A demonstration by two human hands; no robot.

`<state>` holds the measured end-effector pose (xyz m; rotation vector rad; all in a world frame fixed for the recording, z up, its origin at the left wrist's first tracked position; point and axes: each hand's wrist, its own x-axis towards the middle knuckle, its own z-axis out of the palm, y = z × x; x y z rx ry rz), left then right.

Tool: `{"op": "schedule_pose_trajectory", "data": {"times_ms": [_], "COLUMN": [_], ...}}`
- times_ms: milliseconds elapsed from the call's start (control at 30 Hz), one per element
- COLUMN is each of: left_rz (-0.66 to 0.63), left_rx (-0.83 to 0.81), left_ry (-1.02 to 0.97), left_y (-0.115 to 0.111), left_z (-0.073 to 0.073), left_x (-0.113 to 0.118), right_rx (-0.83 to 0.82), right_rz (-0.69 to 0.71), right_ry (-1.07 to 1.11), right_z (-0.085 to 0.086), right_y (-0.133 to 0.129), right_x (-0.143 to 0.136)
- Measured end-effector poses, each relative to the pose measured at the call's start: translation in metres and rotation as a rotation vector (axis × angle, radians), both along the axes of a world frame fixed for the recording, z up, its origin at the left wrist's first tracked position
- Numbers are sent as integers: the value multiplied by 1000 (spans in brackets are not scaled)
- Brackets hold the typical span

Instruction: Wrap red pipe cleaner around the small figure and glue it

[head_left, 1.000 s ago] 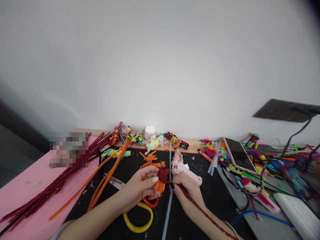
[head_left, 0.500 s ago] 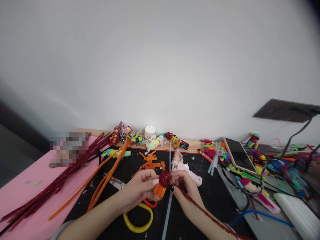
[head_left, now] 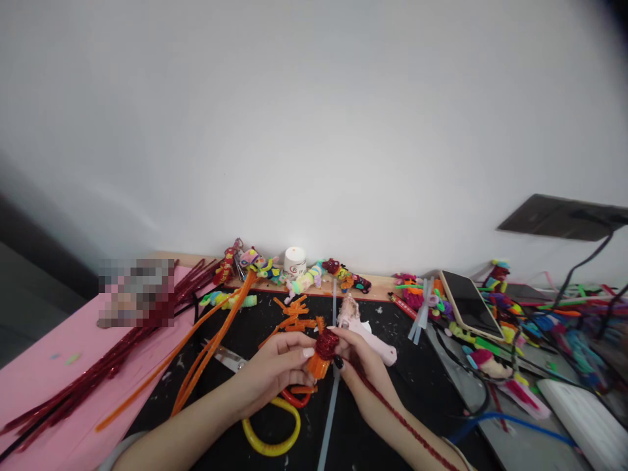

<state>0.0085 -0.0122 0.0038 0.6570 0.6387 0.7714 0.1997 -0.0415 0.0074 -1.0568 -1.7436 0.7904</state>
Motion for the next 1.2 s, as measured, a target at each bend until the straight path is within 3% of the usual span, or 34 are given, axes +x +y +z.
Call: {"op": "schedule_pose_trajectory", "data": {"times_ms": [333,800,1200], "left_rz": [25,-48,-14], "left_rx": [147,204,165], "left_ry": [103,184,183], "left_y": [-4,-4,-4], "left_z": [0,7,-2], "left_x": [8,8,7], "right_rx": [-10,32,17], "right_rz": [-44,-34,-36], "right_ry": [-3,-53,-43], "right_z": [-7,-7,-5], "right_y": [1,0,0], "right_x": [-3,-2,-4]}}
